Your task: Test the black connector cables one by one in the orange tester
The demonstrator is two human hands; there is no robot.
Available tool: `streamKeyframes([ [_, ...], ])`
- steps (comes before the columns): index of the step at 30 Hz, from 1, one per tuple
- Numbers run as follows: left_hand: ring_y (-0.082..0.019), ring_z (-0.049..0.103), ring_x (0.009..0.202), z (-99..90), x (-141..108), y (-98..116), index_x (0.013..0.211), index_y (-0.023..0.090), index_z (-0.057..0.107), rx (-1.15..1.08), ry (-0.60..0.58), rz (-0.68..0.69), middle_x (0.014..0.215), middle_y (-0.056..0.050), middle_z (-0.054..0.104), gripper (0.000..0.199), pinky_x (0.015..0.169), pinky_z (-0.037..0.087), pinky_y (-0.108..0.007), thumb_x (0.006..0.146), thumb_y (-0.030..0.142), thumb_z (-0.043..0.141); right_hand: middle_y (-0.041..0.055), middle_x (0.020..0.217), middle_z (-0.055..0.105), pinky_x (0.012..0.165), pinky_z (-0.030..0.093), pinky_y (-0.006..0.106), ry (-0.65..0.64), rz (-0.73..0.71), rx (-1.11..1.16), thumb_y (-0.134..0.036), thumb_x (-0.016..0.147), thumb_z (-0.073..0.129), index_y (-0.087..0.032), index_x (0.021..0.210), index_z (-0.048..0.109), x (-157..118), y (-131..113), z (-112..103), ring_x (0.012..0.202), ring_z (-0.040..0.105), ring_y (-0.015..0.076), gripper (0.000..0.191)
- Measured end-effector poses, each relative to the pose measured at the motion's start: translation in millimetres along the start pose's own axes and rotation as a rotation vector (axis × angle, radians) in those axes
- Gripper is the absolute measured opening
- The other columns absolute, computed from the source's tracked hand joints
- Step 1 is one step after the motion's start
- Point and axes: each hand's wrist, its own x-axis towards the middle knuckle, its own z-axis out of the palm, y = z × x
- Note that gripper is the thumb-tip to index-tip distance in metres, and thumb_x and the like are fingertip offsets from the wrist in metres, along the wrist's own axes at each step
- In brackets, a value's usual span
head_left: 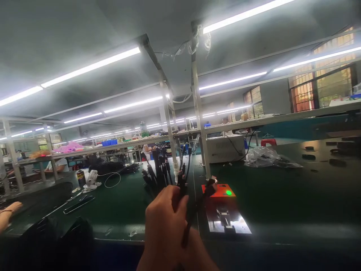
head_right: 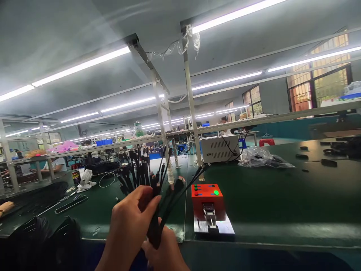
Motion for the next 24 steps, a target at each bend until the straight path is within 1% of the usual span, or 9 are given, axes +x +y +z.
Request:
streamKeyframes([
  [4, -0.016, 0.064, 0.061, -8.6, 13.5, 3.0, 0.078, 0.023, 0.061, -0.179, 0.016, -0.043, 0.071, 0.002, 0.069, 0.014, 0.059, 0.048, -0.026, 0.078, 0.036, 0.056, -0.0065, 0.051, 0.049, 0.040, 0.039, 0.018, -0.030, 0.053, 0.023, -0.037, 0.061, 0.070, -0.017, 0.081, 0.052, -1.8, 1.7, -0.9, 0.040, 0.044, 0.0072, 0.033],
  [6, -0.016, 0.064, 0.058, -14.0, 21.5, 7.2, 0.079, 0.023, 0.063, -0.238, -0.037, -0.032, 0.067, 0.002, 0.068, 0.016, 0.058, 0.050, -0.025, 0.076, 0.038, 0.058, -0.0069, 0.050, 0.046, 0.039, 0.035, 0.017, -0.024, 0.041, 0.028, -0.037, 0.061, 0.069, -0.017, 0.077, 0.052, -2.4, 3.4, -1.6, 0.040, 0.042, 0.0063, 0.031],
  [8, -0.014, 0.065, 0.056, -19.3, 27.9, 11.0, 0.080, 0.024, 0.065, -0.259, -0.122, 0.007, 0.063, 0.003, 0.067, 0.020, 0.056, 0.049, -0.023, 0.079, 0.041, 0.054, -0.0063, 0.049, 0.045, 0.040, 0.034, 0.017, -0.032, 0.020, 0.014, -0.038, 0.063, 0.067, -0.016, 0.072, 0.053, -2.8, 5.2, -2.4, 0.041, 0.042, 0.0067, 0.027],
  [11, -0.014, 0.063, 0.055, -24.1, 31.9, 13.3, 0.081, 0.024, 0.065, -0.161, -0.138, 0.033, 0.065, 0.002, 0.067, 0.026, 0.053, 0.046, -0.024, 0.085, 0.038, 0.043, -0.0038, 0.049, 0.048, 0.045, 0.039, 0.020, -0.043, 0.003, -0.013, -0.042, 0.064, 0.067, -0.017, 0.069, 0.057, -2.5, 8.1, -1.4, 0.048, 0.049, 0.0106, 0.027],
  [13, -0.019, 0.062, 0.056, -23.2, 30.3, 13.0, 0.080, 0.024, 0.064, -0.004, -0.092, 0.027, 0.064, -0.001, 0.066, 0.020, 0.053, 0.040, -0.029, 0.082, 0.034, 0.047, -0.0021, 0.051, 0.052, 0.048, 0.042, 0.022, -0.012, 0.000, -0.019, -0.044, 0.063, 0.068, -0.017, 0.072, 0.060, -1.8, 9.9, 1.6, 0.052, 0.052, 0.0130, 0.029],
  [15, -0.026, 0.060, 0.055, -20.0, 26.6, 11.9, 0.070, 0.024, 0.063, 0.159, -0.079, 0.023, 0.055, -0.003, 0.063, 0.013, 0.050, 0.031, -0.031, 0.076, 0.031, 0.054, -0.0006, 0.055, 0.056, 0.049, 0.043, 0.022, 0.009, 0.000, -0.027, -0.043, 0.064, 0.068, -0.016, 0.075, 0.061, -1.4, 11.4, 4.9, 0.053, 0.053, 0.0132, 0.030],
  [17, -0.028, 0.058, 0.053, -17.0, 23.1, 9.9, 0.061, 0.024, 0.059, 0.256, -0.080, 0.027, 0.049, -0.003, 0.059, 0.015, 0.049, 0.025, -0.031, 0.074, 0.030, 0.055, -0.0005, 0.056, 0.057, 0.048, 0.043, 0.022, 0.001, 0.005, -0.033, -0.041, 0.065, 0.067, -0.016, 0.080, 0.062, -1.6, 12.3, 6.8, 0.051, 0.052, 0.0119, 0.030],
  [21, -0.021, 0.057, 0.053, -20.2, 26.4, 5.5, 0.056, 0.024, 0.053, 0.241, -0.071, 0.048, 0.051, 0.000, 0.059, 0.027, 0.049, 0.028, -0.027, 0.081, 0.035, 0.049, -0.0034, 0.048, 0.052, 0.044, 0.041, 0.021, -0.029, 0.043, -0.041, -0.040, 0.064, 0.067, -0.015, 0.080, 0.061, -3.1, 12.9, 5.4, 0.044, 0.048, 0.0103, 0.030],
  [24, -0.018, 0.058, 0.055, -28.7, 33.3, 7.2, 0.062, 0.024, 0.056, 0.208, -0.024, 0.057, 0.057, 0.001, 0.064, 0.026, 0.052, 0.033, -0.026, 0.082, 0.038, 0.048, -0.0040, 0.048, 0.051, 0.044, 0.041, 0.021, -0.035, 0.047, -0.045, -0.038, 0.061, 0.070, -0.016, 0.077, 0.061, -4.2, 13.1, 3.8, 0.045, 0.048, 0.0107, 0.029],
])
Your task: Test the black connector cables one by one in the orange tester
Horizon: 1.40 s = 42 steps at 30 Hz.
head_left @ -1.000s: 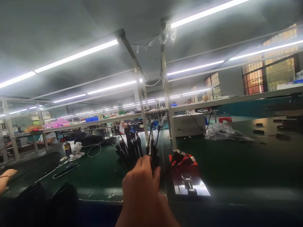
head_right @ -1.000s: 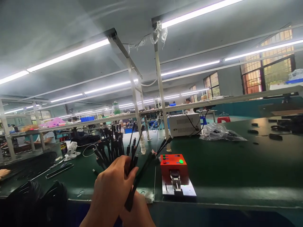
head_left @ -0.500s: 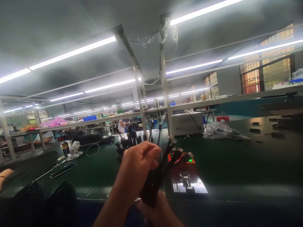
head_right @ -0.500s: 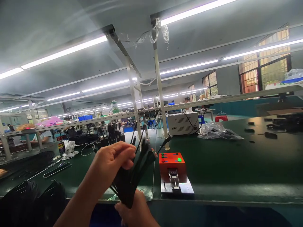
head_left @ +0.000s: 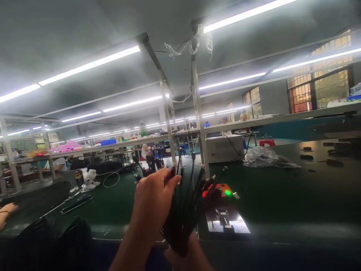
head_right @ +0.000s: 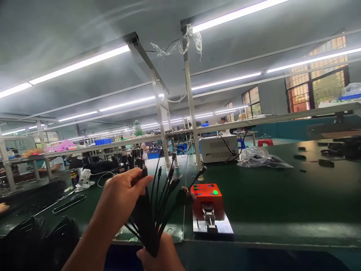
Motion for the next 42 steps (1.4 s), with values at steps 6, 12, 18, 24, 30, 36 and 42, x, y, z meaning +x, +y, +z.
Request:
streamKeyframes([
  [6, -0.020, 0.065, 0.066, 0.5, -15.5, 16.6, 0.086, 0.025, 0.064, 0.109, 0.293, 0.013, 0.077, 0.000, 0.072, 0.020, 0.057, 0.038, -0.028, 0.085, 0.031, 0.045, -0.0003, 0.055, 0.056, 0.052, 0.044, 0.024, 0.082, -0.045, -0.005, -0.040, 0.062, 0.068, -0.018, 0.073, 0.061, -2.5, -0.1, 0.4, 0.060, 0.055, 0.0165, 0.025],
  [12, -0.033, 0.067, 0.057, 24.6, -20.7, 18.0, 0.071, 0.020, 0.065, 0.340, -0.075, -0.048, 0.059, -0.009, 0.070, 0.022, 0.044, 0.031, -0.030, 0.082, 0.026, 0.047, 0.0032, 0.062, 0.060, 0.055, 0.043, 0.024, 0.087, -0.059, -0.043, -0.039, 0.065, 0.065, -0.016, 0.064, 0.060, -4.9, 0.5, 2.2, 0.064, 0.053, 0.0170, 0.024],
  [18, -0.028, 0.068, 0.061, 29.6, -15.3, 18.1, 0.073, 0.021, 0.064, 0.231, 0.028, -0.035, 0.063, -0.006, 0.071, 0.023, 0.047, 0.034, -0.029, 0.085, 0.026, 0.045, 0.0009, 0.058, 0.057, 0.055, 0.043, 0.025, 0.052, -0.064, 0.011, -0.045, 0.059, 0.070, -0.017, 0.066, 0.061, -4.5, 0.5, -3.2, 0.061, 0.051, 0.0157, 0.030],
  [24, -0.016, 0.062, 0.058, -17.9, -20.9, -12.1, 0.083, 0.024, 0.064, -0.138, 0.408, -0.186, 0.065, 0.002, 0.068, 0.025, 0.057, 0.042, -0.025, 0.085, 0.040, 0.045, -0.0034, 0.045, 0.046, 0.043, 0.037, 0.023, -0.010, 0.075, 0.125, -0.053, 0.058, 0.070, -0.014, 0.067, 0.059, -12.2, -2.8, -27.7, 0.042, 0.042, 0.0092, 0.042],
  [30, -0.012, 0.047, 0.046, -0.6, -44.9, -50.7, 0.069, 0.020, 0.057, -0.726, 0.195, -0.379, 0.058, 0.003, 0.058, 0.029, 0.045, 0.036, -0.024, 0.075, 0.049, 0.054, -0.0006, 0.049, 0.053, 0.052, 0.045, 0.027, -0.016, 0.073, 0.114, -0.052, 0.057, 0.072, -0.014, 0.081, 0.063, -16.8, -19.4, -41.7, 0.051, 0.054, 0.0151, 0.046],
  [36, -0.015, 0.055, 0.054, 41.2, -61.7, -45.9, 0.069, 0.020, 0.060, -0.819, -0.022, -0.381, 0.056, 0.003, 0.059, 0.014, 0.053, 0.044, -0.026, 0.072, 0.033, 0.063, -0.0007, 0.053, 0.055, 0.052, 0.043, 0.026, 0.021, 0.061, 0.145, -0.043, 0.054, 0.077, -0.015, 0.072, 0.060, -13.4, -11.7, -40.1, 0.051, 0.051, 0.0129, 0.038],
  [42, -0.014, 0.053, 0.054, 29.3, -52.7, -44.5, 0.081, 0.019, 0.065, -0.862, 0.089, -0.445, 0.060, 0.002, 0.060, 0.017, 0.053, 0.045, -0.024, 0.071, 0.033, 0.063, -0.0011, 0.048, 0.054, 0.043, 0.036, 0.023, -0.041, 0.145, 0.181, -0.045, 0.055, 0.074, -0.014, 0.069, 0.056, -14.4, 0.7, -38.4, 0.041, 0.048, 0.0100, 0.038],
])
